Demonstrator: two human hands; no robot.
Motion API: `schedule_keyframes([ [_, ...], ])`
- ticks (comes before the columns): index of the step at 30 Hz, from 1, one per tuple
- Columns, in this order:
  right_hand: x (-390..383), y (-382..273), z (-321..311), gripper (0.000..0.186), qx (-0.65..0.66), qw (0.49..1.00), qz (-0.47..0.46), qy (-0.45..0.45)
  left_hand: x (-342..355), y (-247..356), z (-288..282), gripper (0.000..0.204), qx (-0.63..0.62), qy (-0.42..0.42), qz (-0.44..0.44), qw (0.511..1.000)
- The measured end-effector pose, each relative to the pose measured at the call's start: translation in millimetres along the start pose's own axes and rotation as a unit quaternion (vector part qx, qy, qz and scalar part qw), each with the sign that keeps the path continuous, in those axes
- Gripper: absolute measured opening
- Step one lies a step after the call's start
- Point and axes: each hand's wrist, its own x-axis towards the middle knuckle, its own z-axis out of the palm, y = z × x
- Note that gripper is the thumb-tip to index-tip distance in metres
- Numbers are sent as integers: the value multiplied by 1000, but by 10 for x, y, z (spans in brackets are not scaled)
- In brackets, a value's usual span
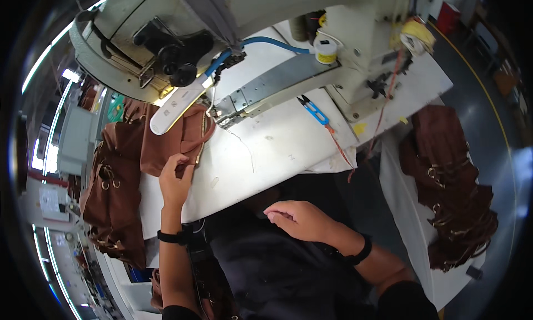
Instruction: The person operates an industrial sewing machine to stitch a zipper onto a brown handbag. They guide the bag under the needle, align the zipper, and sew along the edge. The person also attaches a metal ring to the bag's handle and sews it in place.
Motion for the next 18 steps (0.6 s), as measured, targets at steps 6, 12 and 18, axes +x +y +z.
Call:
schedule_keyframes([
  [6, -27, -635, 160, 26, -50, 999, -10, -17, -176, 203, -256, 10, -311, -9, -243, 919],
  [12, 413, -691, 454, 21, -47, 994, -66, 74, -721, 985, -346, 22, -337, -48, -264, 902],
  [18, 656, -375, 666, 18, -34, 992, -64, 100, -888, 1263, -219, 22, -241, -22, -166, 956],
])
